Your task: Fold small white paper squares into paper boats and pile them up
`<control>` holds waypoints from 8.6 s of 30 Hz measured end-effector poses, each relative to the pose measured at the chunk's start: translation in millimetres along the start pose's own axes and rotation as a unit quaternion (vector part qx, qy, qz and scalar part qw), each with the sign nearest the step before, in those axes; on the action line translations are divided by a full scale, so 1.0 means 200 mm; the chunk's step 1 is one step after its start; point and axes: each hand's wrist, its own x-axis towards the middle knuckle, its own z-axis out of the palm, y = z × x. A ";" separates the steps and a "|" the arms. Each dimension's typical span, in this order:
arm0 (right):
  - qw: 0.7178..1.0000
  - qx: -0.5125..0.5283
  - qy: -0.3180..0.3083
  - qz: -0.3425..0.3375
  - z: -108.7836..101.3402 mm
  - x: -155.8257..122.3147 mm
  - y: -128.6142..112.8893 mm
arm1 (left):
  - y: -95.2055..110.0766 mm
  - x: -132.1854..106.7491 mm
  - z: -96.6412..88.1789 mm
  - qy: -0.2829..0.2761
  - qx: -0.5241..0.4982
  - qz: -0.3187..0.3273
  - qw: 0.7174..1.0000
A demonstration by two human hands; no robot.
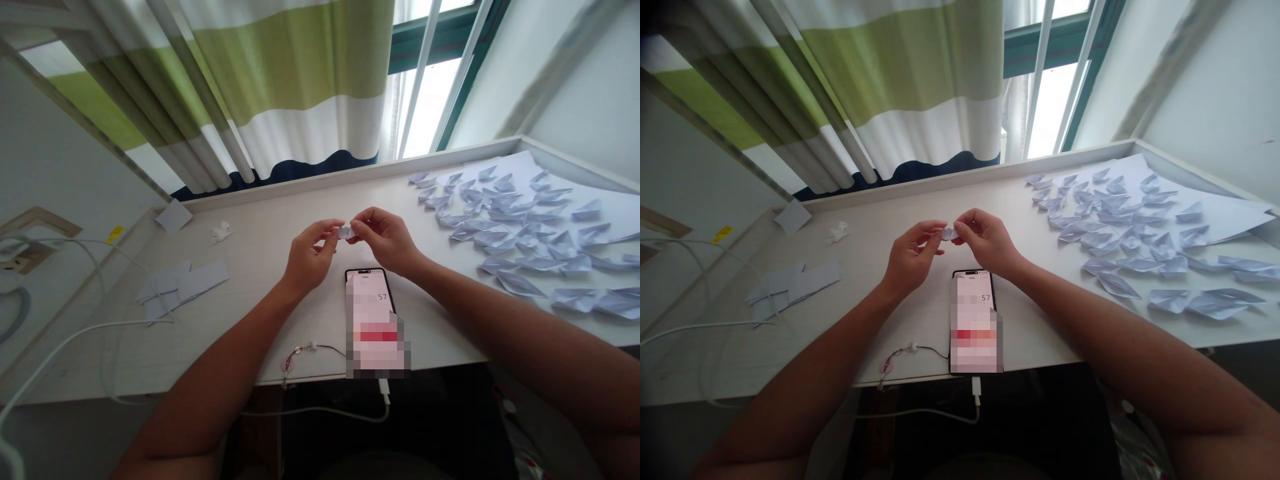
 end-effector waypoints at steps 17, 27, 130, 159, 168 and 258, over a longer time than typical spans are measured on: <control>0.998 0.057 -0.015 -0.011 -0.02 0.00 0.00 | -0.06 0.03 -0.02 0.019 -0.063 0.007 0.998; 0.998 -0.020 -0.062 -0.006 -0.04 -0.01 -0.02 | -0.04 0.02 -0.01 -0.025 -0.077 -0.031 0.996; 0.710 -0.623 0.117 0.306 -1.30 0.67 -0.30 | -0.10 1.27 0.90 -0.185 0.183 -0.008 0.965; 0.578 -0.608 -0.511 -0.186 1.48 0.34 -0.07 | -0.18 -0.69 -1.41 0.013 0.428 -0.196 0.882; 0.579 -0.623 -0.446 -0.279 1.47 0.28 -0.10 | -0.15 -0.62 -1.37 0.073 0.397 -0.193 0.894; 0.980 0.030 -0.086 0.178 -0.35 0.04 -0.03 | -0.12 0.16 0.20 -0.100 -0.130 -0.053 0.985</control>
